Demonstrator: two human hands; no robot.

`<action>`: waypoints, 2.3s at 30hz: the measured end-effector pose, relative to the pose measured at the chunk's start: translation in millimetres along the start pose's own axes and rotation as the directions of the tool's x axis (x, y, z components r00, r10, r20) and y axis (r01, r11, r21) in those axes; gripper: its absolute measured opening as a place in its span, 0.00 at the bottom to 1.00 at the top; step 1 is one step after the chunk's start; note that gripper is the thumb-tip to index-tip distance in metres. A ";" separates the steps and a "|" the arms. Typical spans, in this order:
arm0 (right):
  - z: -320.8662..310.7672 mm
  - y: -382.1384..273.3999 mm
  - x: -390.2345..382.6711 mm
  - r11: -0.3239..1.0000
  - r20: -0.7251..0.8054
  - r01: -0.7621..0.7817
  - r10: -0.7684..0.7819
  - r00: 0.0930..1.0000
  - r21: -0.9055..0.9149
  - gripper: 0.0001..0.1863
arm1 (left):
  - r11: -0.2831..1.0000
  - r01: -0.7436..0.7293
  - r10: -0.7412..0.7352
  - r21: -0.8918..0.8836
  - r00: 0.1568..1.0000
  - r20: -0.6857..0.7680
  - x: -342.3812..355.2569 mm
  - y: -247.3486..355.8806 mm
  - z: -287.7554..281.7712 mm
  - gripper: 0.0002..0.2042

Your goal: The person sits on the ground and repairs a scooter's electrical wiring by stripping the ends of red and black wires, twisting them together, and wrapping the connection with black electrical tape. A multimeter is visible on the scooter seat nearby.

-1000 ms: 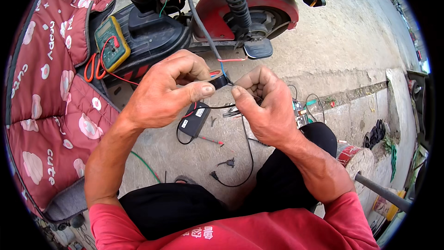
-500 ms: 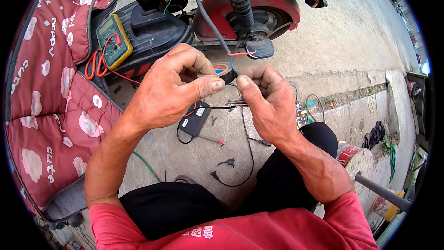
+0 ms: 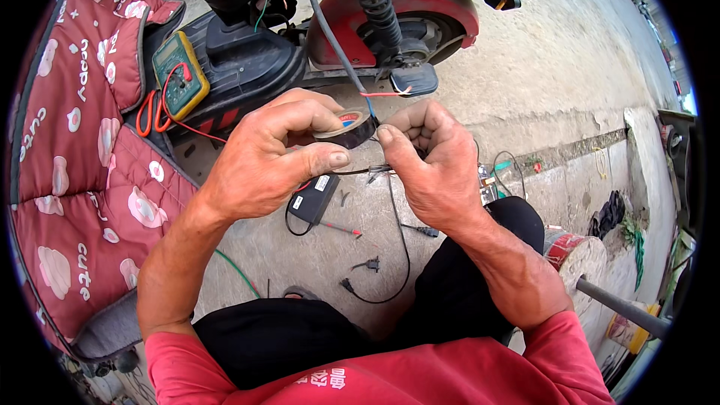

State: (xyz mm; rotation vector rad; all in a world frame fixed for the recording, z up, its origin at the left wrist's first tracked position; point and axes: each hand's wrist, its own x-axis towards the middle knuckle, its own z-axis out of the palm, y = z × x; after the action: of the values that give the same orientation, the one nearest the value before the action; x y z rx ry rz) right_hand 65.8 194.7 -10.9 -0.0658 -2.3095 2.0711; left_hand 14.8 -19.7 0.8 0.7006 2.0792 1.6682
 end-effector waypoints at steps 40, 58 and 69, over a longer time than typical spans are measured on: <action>0.0 5.5 2.0 0.814 0.230 -0.328 0.244 0.942 0.480 0.09 | 0.989 -0.017 0.020 0.148 0.999 -0.025 15.9 1.8 14.0 0.12; -1.2 2.1 0.9 1.000 0.052 -0.027 0.027 0.998 -0.008 0.08 | 0.991 0.036 -0.033 0.131 0.999 -0.021 5.9 3.5 -4.2 0.10; 9.4 2.7 -1.5 0.998 -0.029 0.027 -0.029 0.999 -0.053 0.06 | 0.994 -0.022 0.038 0.112 0.989 -0.145 5.1 9.9 -2.7 0.12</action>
State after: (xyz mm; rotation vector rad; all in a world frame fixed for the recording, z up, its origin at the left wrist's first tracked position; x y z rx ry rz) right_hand 66.8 185.6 -14.6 -0.0652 -2.3333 1.9827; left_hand 10.5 -17.2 11.1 0.6638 2.2884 1.6783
